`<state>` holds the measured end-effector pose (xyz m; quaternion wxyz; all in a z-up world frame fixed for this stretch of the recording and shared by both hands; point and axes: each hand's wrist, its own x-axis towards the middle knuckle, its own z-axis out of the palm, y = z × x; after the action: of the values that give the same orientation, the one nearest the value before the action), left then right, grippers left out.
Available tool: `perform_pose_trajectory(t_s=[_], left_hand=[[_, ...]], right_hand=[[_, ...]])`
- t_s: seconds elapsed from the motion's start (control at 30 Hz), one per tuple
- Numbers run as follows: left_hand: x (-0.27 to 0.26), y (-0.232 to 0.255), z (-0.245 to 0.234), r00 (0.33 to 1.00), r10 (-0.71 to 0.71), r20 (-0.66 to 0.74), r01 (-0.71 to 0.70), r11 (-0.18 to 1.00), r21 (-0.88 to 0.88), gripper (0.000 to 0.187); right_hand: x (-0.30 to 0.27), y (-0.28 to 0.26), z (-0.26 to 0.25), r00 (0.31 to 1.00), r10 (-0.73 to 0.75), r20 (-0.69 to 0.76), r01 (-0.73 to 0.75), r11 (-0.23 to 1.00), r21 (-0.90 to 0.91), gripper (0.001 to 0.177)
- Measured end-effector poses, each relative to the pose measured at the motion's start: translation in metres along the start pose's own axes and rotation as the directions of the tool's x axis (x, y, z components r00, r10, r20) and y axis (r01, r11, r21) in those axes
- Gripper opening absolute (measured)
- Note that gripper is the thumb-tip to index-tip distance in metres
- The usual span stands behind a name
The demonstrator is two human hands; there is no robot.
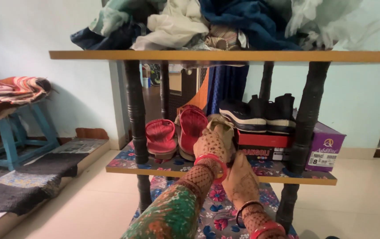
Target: The person removes various shoes from a multi-tiered shoe rack, places them on the floor, and then rearranges them back onto the rack. The person handles sandals, flats, and sneakers, moving them between shelves and the floor.
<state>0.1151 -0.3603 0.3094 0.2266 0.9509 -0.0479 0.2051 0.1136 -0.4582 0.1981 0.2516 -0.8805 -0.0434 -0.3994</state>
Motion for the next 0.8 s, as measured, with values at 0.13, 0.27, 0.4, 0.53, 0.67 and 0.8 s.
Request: perform_pose_trajectory(t_s=[0.13, 0.27, 0.4, 0.53, 0.67, 0.8], left_hand=[[-0.003, -0.005, -0.021, 0.998, -0.035, -0.056, 0.028, 0.992, -0.124, 0.051], [-0.016, -0.024, -0.049, 0.999, 0.012, -0.040, -0.017, 0.992, -0.123, 0.044], [-0.030, -0.045, -0.082, 0.968, 0.142, -0.208, -0.147, 0.989, -0.009, 0.043], [-0.043, -0.061, -0.122, 0.907, 0.188, -0.377, -0.245, 0.963, -0.111, 0.037], [-0.062, -0.068, -0.156, 0.910, 0.216, -0.353, -0.245, 0.969, -0.039, 0.043], [-0.081, -0.065, -0.174, 0.944, 0.144, -0.296, -0.158, 0.987, -0.022, 0.041]], right_hand=[[0.005, 0.004, 0.007, 1.000, 0.028, -0.003, -0.028, 1.000, -0.012, 0.051], [0.007, 0.008, 0.008, 1.000, -0.002, -0.023, 0.003, 1.000, 0.021, 0.055], [0.010, 0.008, 0.004, 0.996, -0.042, 0.075, 0.045, 0.998, -0.045, 0.053], [0.012, 0.006, -0.001, 0.979, -0.040, 0.201, 0.059, 0.994, -0.087, 0.064], [0.013, 0.008, -0.006, 0.938, 0.023, 0.344, 0.039, 0.984, -0.173, 0.046], [0.016, 0.012, -0.014, 0.896, 0.057, 0.441, 0.033, 0.980, -0.195, 0.059]])
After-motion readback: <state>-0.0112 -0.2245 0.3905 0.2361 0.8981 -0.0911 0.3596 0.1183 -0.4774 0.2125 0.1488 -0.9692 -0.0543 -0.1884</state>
